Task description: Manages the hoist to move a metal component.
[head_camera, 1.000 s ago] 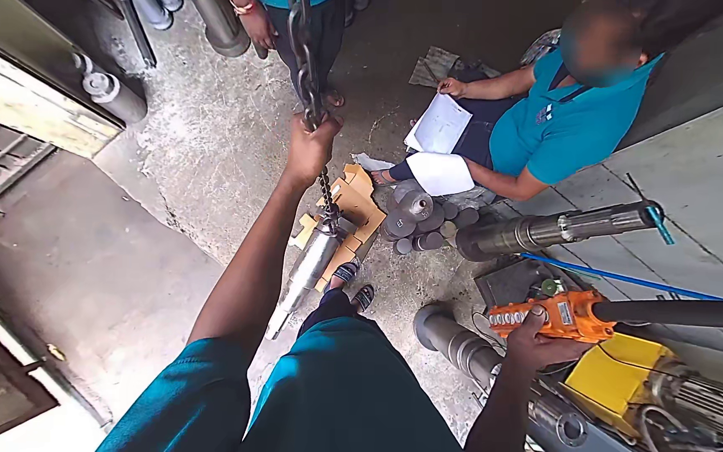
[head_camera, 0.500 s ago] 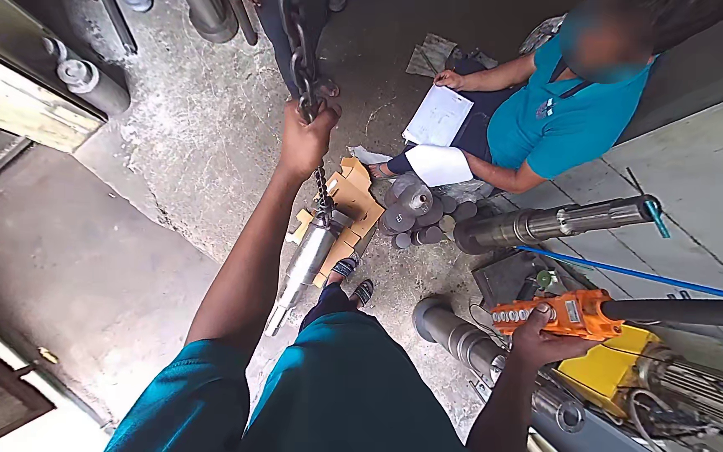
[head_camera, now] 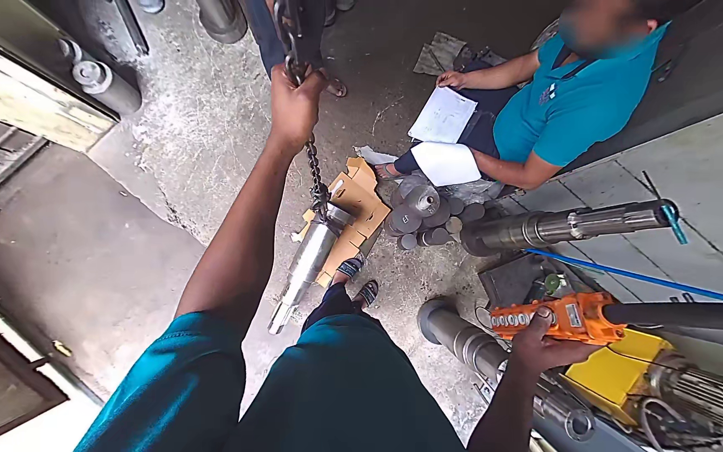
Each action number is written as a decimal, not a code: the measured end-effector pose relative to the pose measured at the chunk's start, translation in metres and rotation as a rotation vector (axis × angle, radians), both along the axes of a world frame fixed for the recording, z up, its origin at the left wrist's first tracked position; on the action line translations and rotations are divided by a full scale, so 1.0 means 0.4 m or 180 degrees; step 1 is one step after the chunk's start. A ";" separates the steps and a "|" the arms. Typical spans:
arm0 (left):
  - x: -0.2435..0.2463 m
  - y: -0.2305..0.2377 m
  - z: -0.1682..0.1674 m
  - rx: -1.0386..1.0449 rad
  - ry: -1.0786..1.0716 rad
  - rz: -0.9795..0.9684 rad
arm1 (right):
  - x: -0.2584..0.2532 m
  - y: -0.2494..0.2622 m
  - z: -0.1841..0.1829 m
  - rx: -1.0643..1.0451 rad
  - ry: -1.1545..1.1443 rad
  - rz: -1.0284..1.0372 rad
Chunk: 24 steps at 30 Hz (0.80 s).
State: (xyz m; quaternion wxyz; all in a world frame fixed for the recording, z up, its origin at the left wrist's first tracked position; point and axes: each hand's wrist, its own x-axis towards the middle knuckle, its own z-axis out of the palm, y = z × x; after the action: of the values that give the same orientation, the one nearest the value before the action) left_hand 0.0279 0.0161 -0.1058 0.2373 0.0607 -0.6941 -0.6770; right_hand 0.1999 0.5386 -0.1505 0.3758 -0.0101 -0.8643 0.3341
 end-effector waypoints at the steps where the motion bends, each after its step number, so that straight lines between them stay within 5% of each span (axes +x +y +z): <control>1: 0.006 0.001 0.005 0.0045 0.0006 -0.0050 | 0.001 0.003 0.000 -0.0052 -0.0003 0.0017; 24: -0.016 0.117 0.005 -0.0176 0.0165 -0.0088 | 0.017 -0.007 -0.002 0.0019 -0.0022 -0.0162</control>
State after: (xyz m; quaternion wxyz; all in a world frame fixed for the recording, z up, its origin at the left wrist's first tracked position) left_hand 0.0214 0.0629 -0.1039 0.2474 0.0271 -0.7069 -0.6621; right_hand 0.2066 0.5357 -0.1512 0.3812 -0.0322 -0.8661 0.3218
